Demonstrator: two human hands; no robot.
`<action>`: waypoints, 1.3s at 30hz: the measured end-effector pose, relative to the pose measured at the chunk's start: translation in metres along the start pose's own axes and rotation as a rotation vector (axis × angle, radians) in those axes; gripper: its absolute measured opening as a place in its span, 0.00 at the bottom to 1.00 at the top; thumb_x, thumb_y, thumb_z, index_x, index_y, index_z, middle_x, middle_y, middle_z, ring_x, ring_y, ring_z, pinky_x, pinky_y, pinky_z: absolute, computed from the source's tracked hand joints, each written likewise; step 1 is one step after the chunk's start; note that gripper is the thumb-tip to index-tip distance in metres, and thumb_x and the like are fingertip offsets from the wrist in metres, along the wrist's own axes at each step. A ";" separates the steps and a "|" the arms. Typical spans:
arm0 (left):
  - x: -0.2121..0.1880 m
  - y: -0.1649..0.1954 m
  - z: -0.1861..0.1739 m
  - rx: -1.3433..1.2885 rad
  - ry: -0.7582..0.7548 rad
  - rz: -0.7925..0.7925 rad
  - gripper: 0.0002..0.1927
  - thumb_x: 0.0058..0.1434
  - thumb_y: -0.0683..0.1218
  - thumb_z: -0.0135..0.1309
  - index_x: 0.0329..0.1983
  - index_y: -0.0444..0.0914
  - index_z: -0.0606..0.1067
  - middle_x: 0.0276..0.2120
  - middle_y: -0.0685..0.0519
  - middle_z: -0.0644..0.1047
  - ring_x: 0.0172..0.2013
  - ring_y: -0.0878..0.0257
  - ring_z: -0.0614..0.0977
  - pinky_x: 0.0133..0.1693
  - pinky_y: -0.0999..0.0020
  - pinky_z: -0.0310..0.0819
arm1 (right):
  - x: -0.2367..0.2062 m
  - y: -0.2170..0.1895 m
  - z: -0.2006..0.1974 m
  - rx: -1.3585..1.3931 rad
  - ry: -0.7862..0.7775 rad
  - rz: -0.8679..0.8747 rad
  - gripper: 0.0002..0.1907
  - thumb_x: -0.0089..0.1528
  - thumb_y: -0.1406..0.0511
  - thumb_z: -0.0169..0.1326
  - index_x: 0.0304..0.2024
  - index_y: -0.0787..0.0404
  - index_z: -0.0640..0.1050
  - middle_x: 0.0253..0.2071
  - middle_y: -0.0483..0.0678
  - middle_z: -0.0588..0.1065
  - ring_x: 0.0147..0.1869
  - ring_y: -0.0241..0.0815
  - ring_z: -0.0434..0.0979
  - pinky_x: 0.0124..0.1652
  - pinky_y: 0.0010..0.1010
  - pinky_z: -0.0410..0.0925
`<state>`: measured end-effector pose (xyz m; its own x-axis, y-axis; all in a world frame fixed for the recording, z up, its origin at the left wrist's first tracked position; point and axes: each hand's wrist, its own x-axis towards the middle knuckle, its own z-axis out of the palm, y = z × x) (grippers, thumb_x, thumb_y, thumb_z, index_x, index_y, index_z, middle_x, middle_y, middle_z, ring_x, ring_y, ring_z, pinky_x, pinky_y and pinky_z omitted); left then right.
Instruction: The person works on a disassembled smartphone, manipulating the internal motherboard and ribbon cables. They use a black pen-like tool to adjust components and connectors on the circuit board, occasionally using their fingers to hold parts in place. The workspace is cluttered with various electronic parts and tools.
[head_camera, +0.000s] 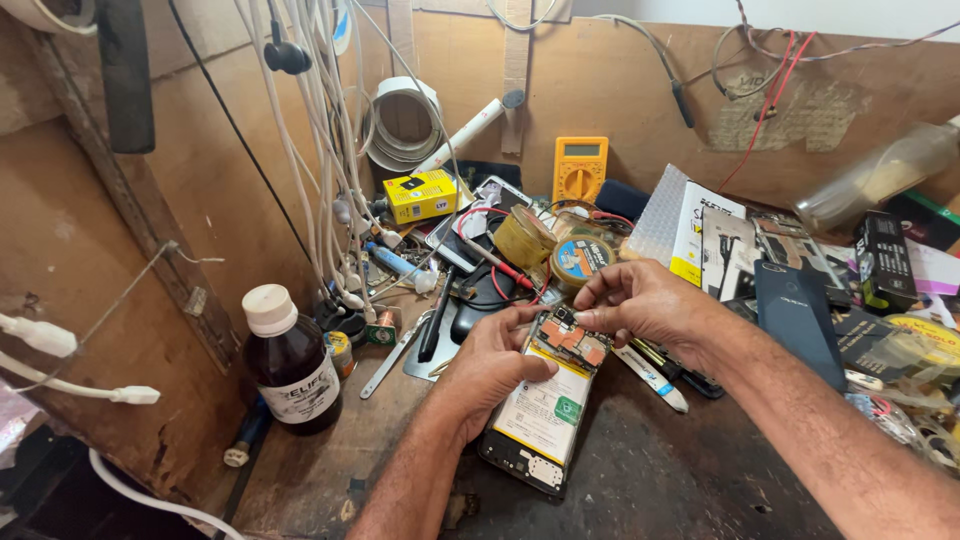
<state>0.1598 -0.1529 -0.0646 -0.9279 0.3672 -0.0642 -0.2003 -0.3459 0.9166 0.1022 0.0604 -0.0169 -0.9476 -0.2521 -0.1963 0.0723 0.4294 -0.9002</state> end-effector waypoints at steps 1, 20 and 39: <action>0.000 -0.001 -0.001 -0.022 -0.019 0.010 0.38 0.47 0.28 0.54 0.66 0.29 0.65 0.44 0.42 0.83 0.38 0.59 0.87 0.41 0.66 0.84 | 0.000 -0.001 0.000 0.006 -0.013 0.011 0.09 0.56 0.71 0.66 0.37 0.66 0.81 0.29 0.46 0.78 0.29 0.34 0.75 0.29 0.27 0.68; 0.002 -0.004 -0.002 0.033 -0.004 0.013 0.33 0.47 0.30 0.55 0.61 0.27 0.70 0.43 0.42 0.83 0.38 0.59 0.86 0.41 0.65 0.83 | -0.001 -0.007 0.001 0.022 -0.104 0.008 0.08 0.56 0.70 0.65 0.37 0.66 0.81 0.29 0.46 0.80 0.30 0.32 0.76 0.29 0.25 0.67; 0.003 -0.004 -0.004 0.018 0.013 0.005 0.23 0.55 0.35 0.56 0.57 0.30 0.73 0.40 0.45 0.83 0.36 0.62 0.86 0.37 0.68 0.82 | -0.001 -0.007 0.014 -0.244 0.039 -0.122 0.05 0.56 0.68 0.65 0.34 0.64 0.85 0.28 0.45 0.82 0.32 0.32 0.77 0.34 0.27 0.70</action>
<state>0.1563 -0.1540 -0.0701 -0.9329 0.3542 -0.0646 -0.1899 -0.3317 0.9241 0.1070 0.0456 -0.0156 -0.9563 -0.2831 -0.0726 -0.1160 0.5957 -0.7948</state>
